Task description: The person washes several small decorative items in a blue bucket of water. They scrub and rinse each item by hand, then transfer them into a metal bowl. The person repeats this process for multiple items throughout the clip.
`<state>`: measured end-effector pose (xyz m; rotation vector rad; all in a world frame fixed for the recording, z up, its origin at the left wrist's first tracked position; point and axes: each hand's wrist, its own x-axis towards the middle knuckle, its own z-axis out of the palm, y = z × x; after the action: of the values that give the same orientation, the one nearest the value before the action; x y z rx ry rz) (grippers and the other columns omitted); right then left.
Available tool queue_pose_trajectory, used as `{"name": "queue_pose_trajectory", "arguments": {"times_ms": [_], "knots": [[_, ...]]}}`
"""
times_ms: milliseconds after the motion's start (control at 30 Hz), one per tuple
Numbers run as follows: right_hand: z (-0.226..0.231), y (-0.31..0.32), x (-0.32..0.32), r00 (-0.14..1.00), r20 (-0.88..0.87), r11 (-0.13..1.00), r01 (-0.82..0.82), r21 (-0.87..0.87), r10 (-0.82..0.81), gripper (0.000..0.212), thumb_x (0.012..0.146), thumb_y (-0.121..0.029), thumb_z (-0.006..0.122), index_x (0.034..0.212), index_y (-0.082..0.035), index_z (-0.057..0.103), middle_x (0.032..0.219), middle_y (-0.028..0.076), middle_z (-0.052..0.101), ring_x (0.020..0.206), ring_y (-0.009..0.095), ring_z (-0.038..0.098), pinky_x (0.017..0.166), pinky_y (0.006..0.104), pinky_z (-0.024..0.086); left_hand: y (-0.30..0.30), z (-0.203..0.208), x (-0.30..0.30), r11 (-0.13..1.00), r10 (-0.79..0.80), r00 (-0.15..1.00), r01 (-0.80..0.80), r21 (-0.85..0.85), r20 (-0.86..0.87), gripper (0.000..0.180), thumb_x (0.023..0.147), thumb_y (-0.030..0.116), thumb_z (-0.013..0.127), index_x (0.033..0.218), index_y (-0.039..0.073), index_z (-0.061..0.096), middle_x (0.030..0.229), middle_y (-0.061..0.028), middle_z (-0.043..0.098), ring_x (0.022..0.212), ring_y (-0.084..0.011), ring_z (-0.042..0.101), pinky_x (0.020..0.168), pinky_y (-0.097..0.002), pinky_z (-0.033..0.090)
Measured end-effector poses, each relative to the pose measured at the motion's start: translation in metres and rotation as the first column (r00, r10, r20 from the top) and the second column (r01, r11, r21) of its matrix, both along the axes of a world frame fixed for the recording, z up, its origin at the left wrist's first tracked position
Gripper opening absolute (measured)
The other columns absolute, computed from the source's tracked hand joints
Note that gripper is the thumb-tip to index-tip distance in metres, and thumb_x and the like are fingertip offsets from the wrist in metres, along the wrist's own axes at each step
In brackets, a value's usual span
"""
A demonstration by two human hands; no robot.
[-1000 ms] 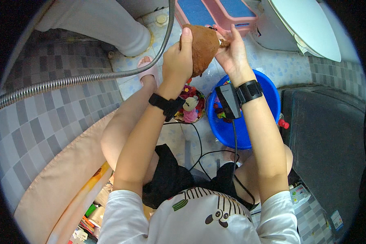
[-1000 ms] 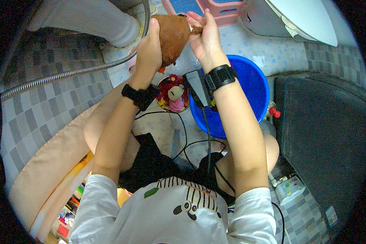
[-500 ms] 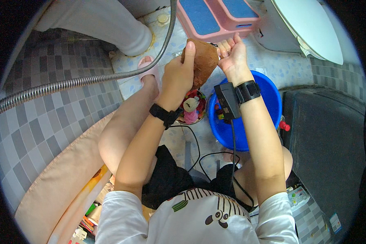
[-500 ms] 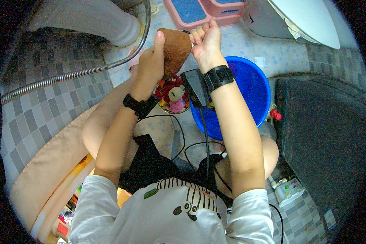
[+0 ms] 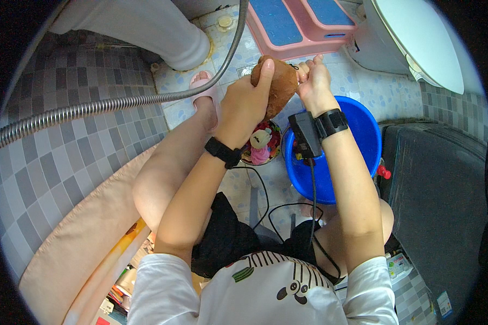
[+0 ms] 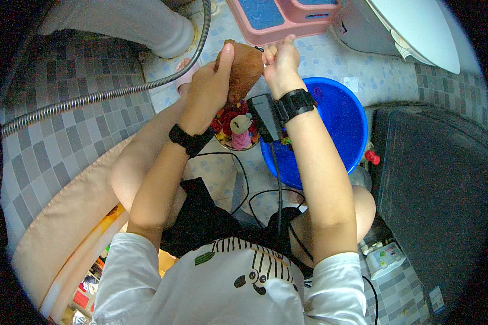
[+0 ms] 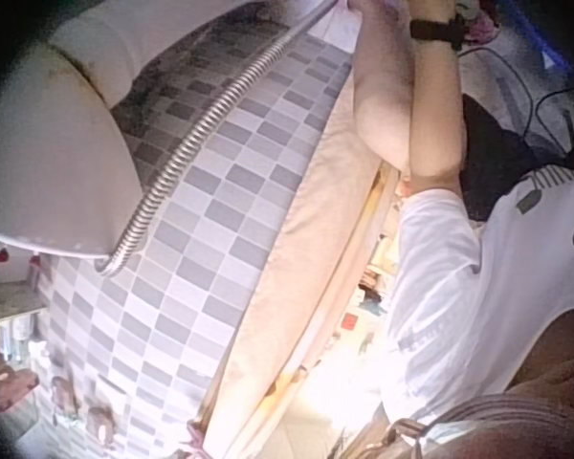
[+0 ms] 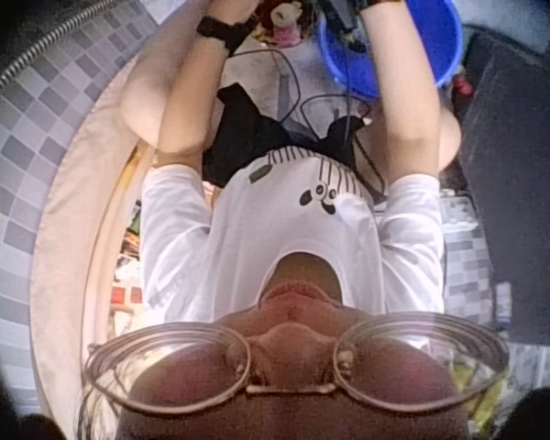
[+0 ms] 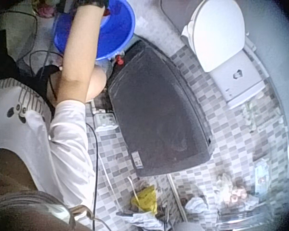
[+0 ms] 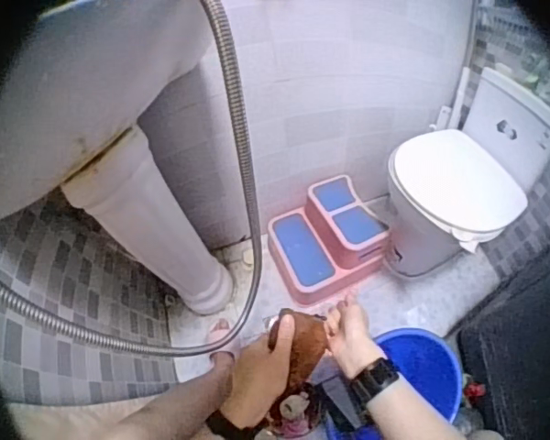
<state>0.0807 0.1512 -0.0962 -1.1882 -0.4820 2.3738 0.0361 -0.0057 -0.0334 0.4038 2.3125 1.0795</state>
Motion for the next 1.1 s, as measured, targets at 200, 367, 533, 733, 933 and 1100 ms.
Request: {"name": "queue_pose_trajectory", "arguments": {"times_ms": [200, 367, 533, 733, 933, 1100], "knots": [[0.009, 0.003, 0.006, 1.000, -0.006, 0.997, -0.014, 0.075, 0.015, 0.047, 0.101, -0.056, 0.043, 0.084, -0.012, 0.045, 0.064, 0.000, 0.037, 0.058, 0.016, 0.039, 0.060, 0.0321, 0.041, 0.011, -0.007, -0.013, 1.000, -0.012, 0.998, 0.011, -0.021, -0.060, 0.086, 0.092, 0.073, 0.031, 0.104, -0.002, 0.070, 0.098, -0.0307, 0.067, 0.099, -0.0462, 0.064, 0.088, -0.0468, 0.047], [0.035, -0.005, 0.006, 0.953, -0.276, 0.990, -0.137, -0.018, 0.127, 0.048, 0.093, -0.057, 0.057, 0.100, -0.010, 0.055, 0.102, 0.008, 0.061, 0.102, 0.023, 0.059, 0.097, 0.0390, 0.045, 0.018, -0.014, -0.028, 0.978, 0.064, 0.998, -0.064, 0.200, 0.009, 0.090, 0.092, 0.075, 0.028, 0.109, -0.004, 0.068, 0.104, -0.0327, 0.066, 0.107, -0.0460, 0.060, 0.092, -0.0455, 0.045], [0.056, -0.024, 0.008, 0.896, -0.193, 0.903, -0.348, 0.251, 0.400, 0.050, 0.089, -0.046, 0.070, 0.122, -0.010, 0.058, 0.121, 0.007, 0.061, 0.115, 0.022, 0.057, 0.102, 0.0363, 0.044, 0.027, -0.023, -0.028, 0.955, -0.024, 0.990, -0.019, 0.297, 0.141, 0.088, 0.093, 0.073, 0.031, 0.118, -0.005, 0.063, 0.111, -0.0306, 0.065, 0.107, -0.0443, 0.061, 0.096, -0.0441, 0.043], [0.063, -0.043, 0.005, 0.949, 0.001, 0.866, -0.289, 0.409, 0.316, 0.041, 0.086, -0.037, 0.072, 0.109, -0.006, 0.062, 0.107, 0.007, 0.064, 0.099, 0.018, 0.062, 0.088, 0.0319, 0.048, 0.030, -0.016, -0.024, 0.869, 0.130, 0.991, -0.094, 0.486, -0.042, 0.077, 0.095, 0.066, 0.039, 0.107, -0.006, 0.064, 0.104, -0.0296, 0.066, 0.103, -0.0443, 0.062, 0.093, -0.0446, 0.045], [0.054, -0.051, -0.002, 0.983, 0.155, 0.740, -0.180, 0.648, 0.103, 0.024, 0.082, -0.025, 0.070, 0.087, -0.002, 0.065, 0.086, 0.005, 0.064, 0.080, 0.013, 0.056, 0.073, 0.0288, 0.046, 0.039, -0.011, -0.014, 0.895, 0.224, 0.972, -0.235, 0.379, 0.073, 0.074, 0.096, 0.059, 0.035, 0.099, -0.008, 0.065, 0.098, -0.0335, 0.065, 0.102, -0.0476, 0.061, 0.089, -0.0452, 0.046], [0.045, -0.055, -0.001, 0.985, 0.173, 0.791, -0.128, 0.598, 0.029, 0.014, 0.085, -0.016, 0.065, 0.083, -0.005, 0.058, 0.085, 0.003, 0.059, 0.078, 0.012, 0.055, 0.070, 0.0281, 0.046, 0.040, -0.015, -0.009, 0.939, 0.229, 0.973, -0.232, 0.253, 0.042, 0.060, 0.095, 0.045, 0.034, 0.095, -0.005, 0.067, 0.098, -0.0341, 0.064, 0.099, -0.0511, 0.060, 0.089, -0.0505, 0.045]]}}
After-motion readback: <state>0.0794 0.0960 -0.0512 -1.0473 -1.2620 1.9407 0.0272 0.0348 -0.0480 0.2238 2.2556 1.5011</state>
